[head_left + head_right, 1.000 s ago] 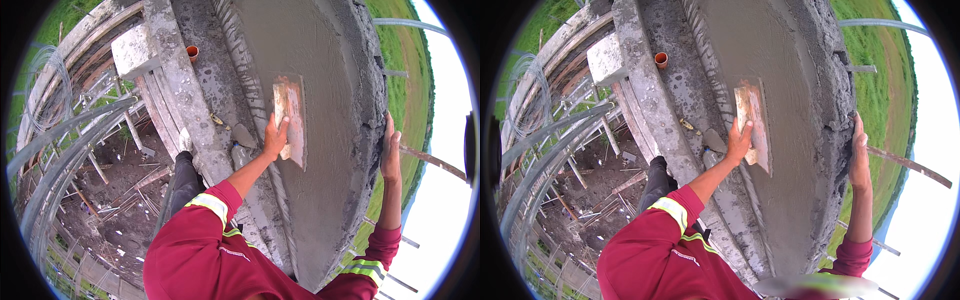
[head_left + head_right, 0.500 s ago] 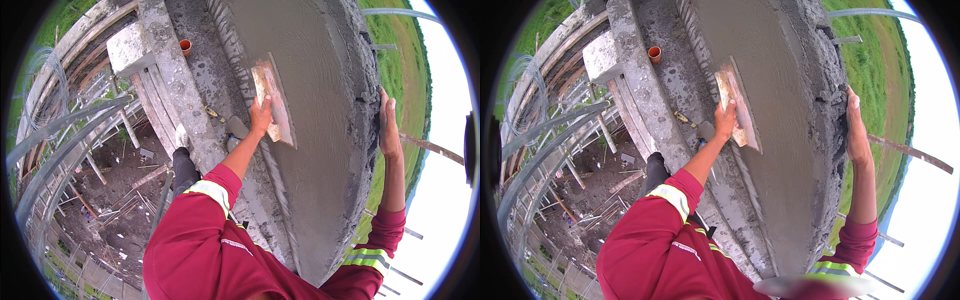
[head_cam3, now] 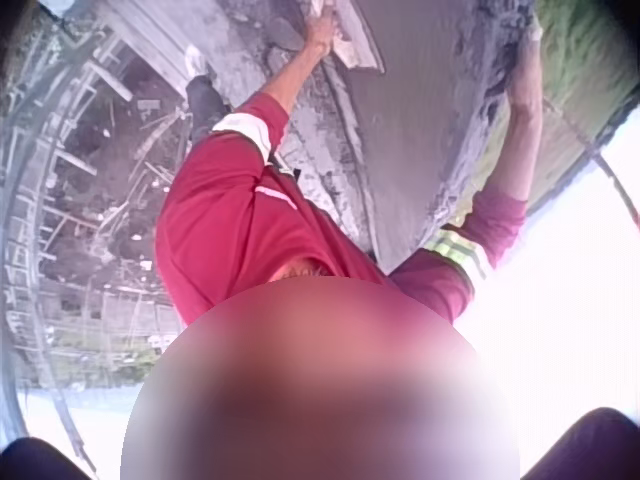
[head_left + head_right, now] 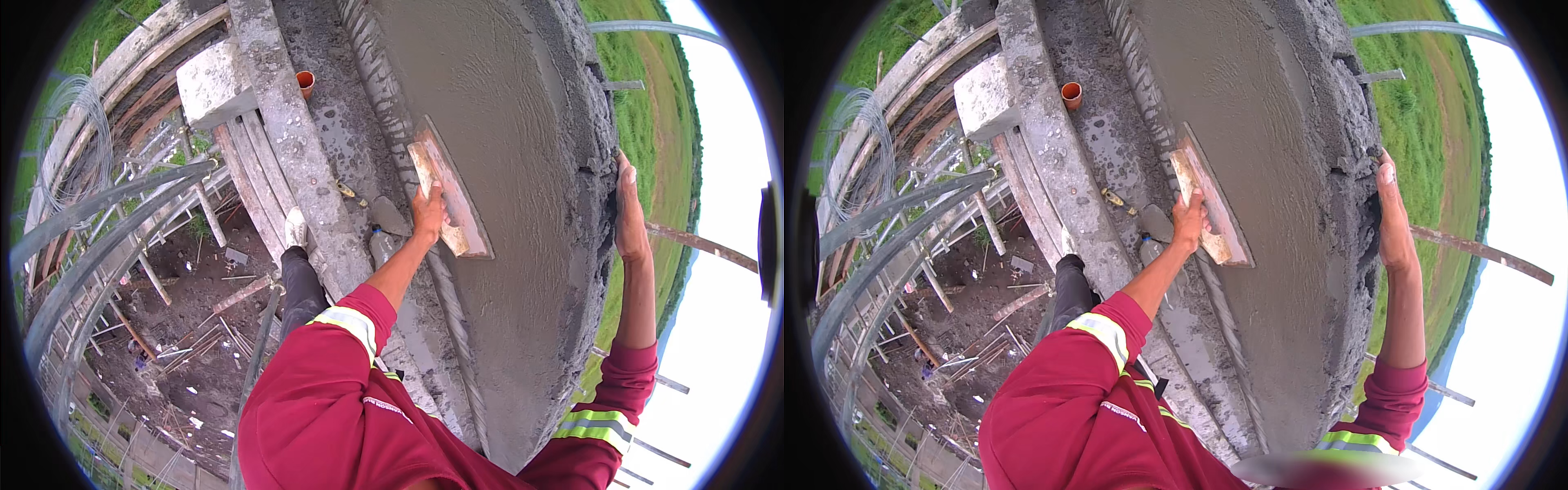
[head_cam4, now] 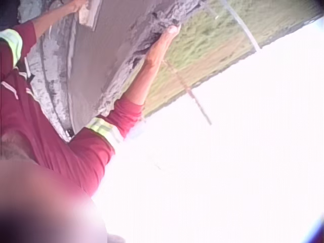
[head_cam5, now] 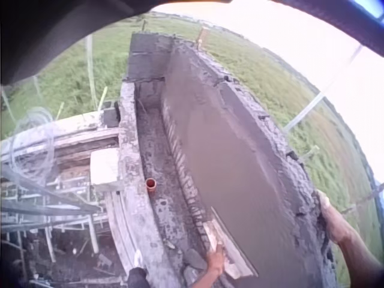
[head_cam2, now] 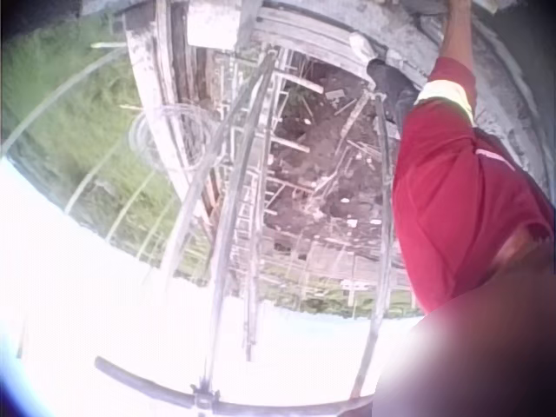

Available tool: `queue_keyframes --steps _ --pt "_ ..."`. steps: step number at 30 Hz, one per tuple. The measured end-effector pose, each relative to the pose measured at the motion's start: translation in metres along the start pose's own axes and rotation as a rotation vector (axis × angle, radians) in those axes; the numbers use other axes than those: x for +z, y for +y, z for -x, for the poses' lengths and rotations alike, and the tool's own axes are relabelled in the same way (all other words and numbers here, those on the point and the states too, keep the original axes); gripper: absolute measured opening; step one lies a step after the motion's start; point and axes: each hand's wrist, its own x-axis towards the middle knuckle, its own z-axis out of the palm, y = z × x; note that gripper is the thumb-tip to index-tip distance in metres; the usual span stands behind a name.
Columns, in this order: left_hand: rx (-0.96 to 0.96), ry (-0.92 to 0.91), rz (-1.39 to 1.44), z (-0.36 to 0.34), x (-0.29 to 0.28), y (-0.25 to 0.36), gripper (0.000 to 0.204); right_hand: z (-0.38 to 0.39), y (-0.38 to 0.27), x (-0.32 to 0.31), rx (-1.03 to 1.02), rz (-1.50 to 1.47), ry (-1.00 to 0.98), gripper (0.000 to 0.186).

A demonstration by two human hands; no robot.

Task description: The person smooths wet concrete on a curved wall using a trowel, then pours additional concrete from a bucket and continues to level and finish the surface. The person also uses a plastic bottle to pour water onto the concrete and smooths it again.

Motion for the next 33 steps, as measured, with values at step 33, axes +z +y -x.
queue_keyframes --steps 33 --pt "-0.107 0.111 0.131 -0.017 -0.018 -0.026 0.033 0.0 -0.01 0.006 0.075 0.029 0.039 0.094"
